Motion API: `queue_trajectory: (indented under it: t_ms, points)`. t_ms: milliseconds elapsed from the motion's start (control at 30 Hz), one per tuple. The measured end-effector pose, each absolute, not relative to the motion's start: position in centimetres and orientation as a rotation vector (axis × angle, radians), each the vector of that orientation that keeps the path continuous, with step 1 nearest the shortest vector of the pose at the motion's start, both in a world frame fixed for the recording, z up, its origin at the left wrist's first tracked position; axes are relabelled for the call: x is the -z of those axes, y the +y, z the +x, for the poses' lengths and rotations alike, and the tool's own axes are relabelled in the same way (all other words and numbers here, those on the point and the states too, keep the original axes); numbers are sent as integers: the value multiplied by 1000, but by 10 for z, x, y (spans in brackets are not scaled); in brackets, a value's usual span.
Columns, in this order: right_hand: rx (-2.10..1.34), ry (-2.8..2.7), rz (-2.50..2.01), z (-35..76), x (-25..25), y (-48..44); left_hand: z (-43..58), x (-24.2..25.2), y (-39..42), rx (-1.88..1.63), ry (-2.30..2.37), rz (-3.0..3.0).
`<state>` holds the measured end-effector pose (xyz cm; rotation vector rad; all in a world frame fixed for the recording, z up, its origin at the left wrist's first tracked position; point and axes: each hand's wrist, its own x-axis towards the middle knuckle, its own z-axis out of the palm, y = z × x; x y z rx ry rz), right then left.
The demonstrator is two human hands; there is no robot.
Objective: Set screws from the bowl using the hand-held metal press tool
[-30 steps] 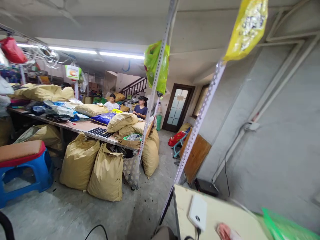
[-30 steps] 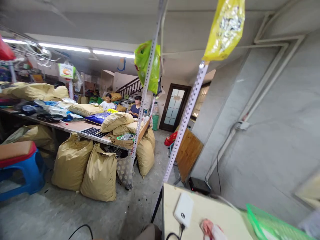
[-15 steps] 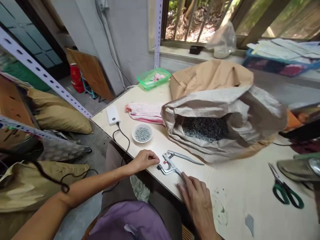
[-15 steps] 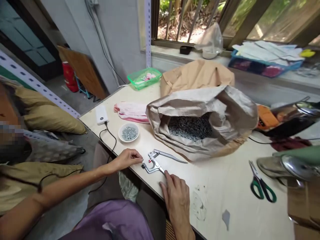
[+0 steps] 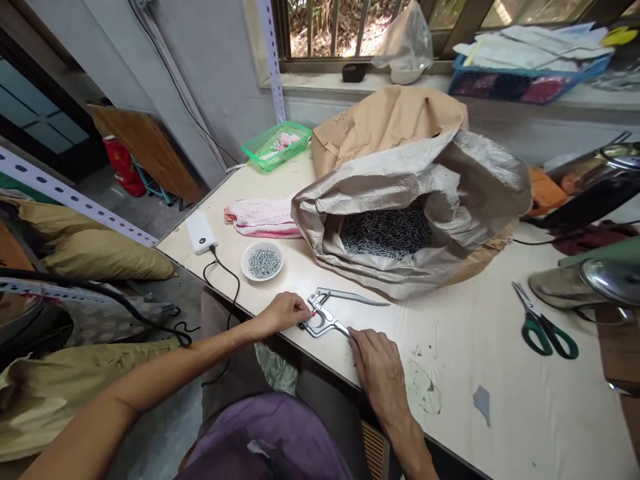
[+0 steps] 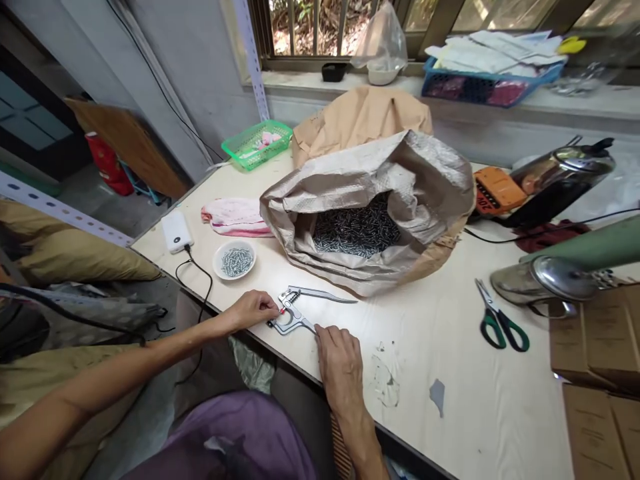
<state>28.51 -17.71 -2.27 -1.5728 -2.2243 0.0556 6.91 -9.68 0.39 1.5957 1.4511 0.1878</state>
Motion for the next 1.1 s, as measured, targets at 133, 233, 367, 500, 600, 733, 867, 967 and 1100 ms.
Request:
queue_trajectory:
  t_ms: [133, 233, 367, 500, 600, 733, 867, 967, 1100]
  points:
    - [-43, -2205, -1596, 282, 23, -178, 69, -6, -92, -68, 1414, 1675]
    - [-10, -2196, -1631, 280, 22, -181, 67, -7, -90, -24, 1404, 1717]
    - [-60, -2237, -1620, 283, 17, -179, 66, -8, -103, -87, 1413, 1771]
    - [-70, -2257, -1612, 286, 9, -162, 68, -5, -139, -395, 1360, 2084]
    - [45, -2284, -1632, 283, 7, -141, 73, 8, -166, -590, 1161, 2409]
    - [57, -2405, -1653, 278, 5, -111, 75, 33, -180, -691, 1049, 2669]
    - [-57, -2528, -1628, 275, -3, -85, 69, 46, -180, -775, 953, 2757]
    - [-106, -2523, -1618, 273, -10, -75, 67, 45, -180, -768, 942, 2676]
    - [-102, -2450, -1635, 272, -11, -88, 68, 27, -173, -877, 1101, 2274]
